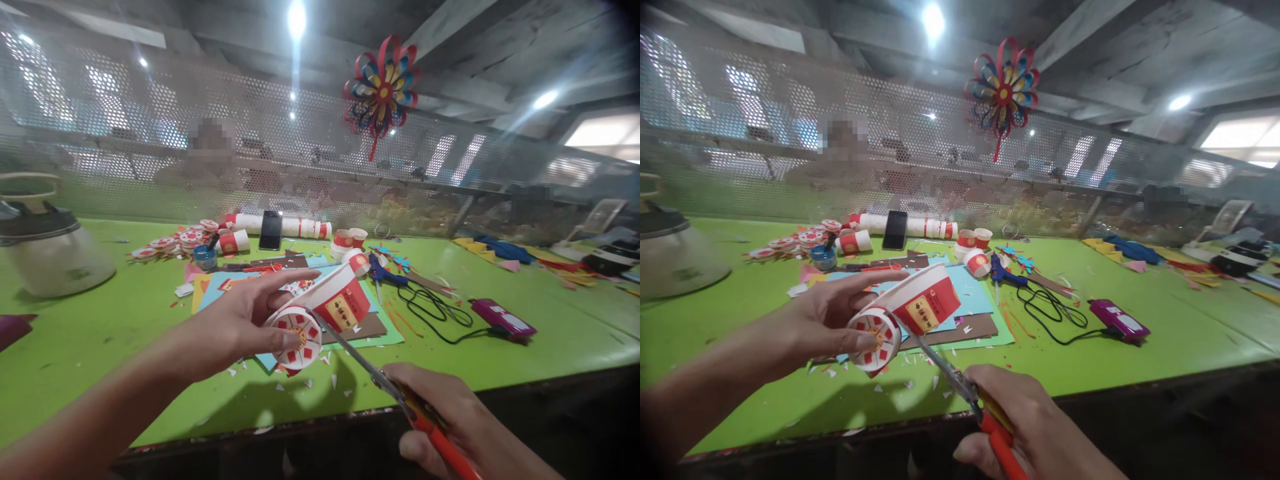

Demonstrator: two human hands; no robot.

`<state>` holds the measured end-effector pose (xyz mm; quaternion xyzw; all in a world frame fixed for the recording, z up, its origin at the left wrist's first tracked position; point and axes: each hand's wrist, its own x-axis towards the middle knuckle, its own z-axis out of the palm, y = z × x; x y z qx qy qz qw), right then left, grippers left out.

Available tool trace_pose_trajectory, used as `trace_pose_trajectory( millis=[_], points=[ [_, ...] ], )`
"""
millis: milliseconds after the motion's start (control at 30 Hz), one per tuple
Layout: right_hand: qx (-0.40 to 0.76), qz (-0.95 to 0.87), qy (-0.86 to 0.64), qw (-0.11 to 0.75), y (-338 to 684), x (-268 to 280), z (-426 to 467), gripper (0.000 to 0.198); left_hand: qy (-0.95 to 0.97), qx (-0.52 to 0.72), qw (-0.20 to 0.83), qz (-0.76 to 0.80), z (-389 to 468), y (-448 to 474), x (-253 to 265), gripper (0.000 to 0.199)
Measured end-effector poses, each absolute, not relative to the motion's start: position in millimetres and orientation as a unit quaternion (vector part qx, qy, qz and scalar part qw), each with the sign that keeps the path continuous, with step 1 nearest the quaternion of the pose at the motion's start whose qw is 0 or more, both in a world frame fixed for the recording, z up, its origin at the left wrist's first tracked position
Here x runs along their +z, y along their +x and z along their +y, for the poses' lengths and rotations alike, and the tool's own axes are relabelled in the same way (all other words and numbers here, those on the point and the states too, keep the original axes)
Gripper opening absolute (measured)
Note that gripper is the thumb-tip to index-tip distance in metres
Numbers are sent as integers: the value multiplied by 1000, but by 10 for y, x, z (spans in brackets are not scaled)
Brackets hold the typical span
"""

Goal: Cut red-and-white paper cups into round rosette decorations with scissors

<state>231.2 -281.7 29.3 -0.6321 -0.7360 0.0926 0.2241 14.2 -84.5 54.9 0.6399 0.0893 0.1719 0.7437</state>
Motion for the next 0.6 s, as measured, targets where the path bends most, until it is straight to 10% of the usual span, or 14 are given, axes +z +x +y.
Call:
trace_pose_trajectory(
  millis=[600],
  points=[
    [135, -735, -616, 248, 2454, 417, -2828, 19, 703, 116, 692, 117, -916, 221, 721, 74]
  ],
)
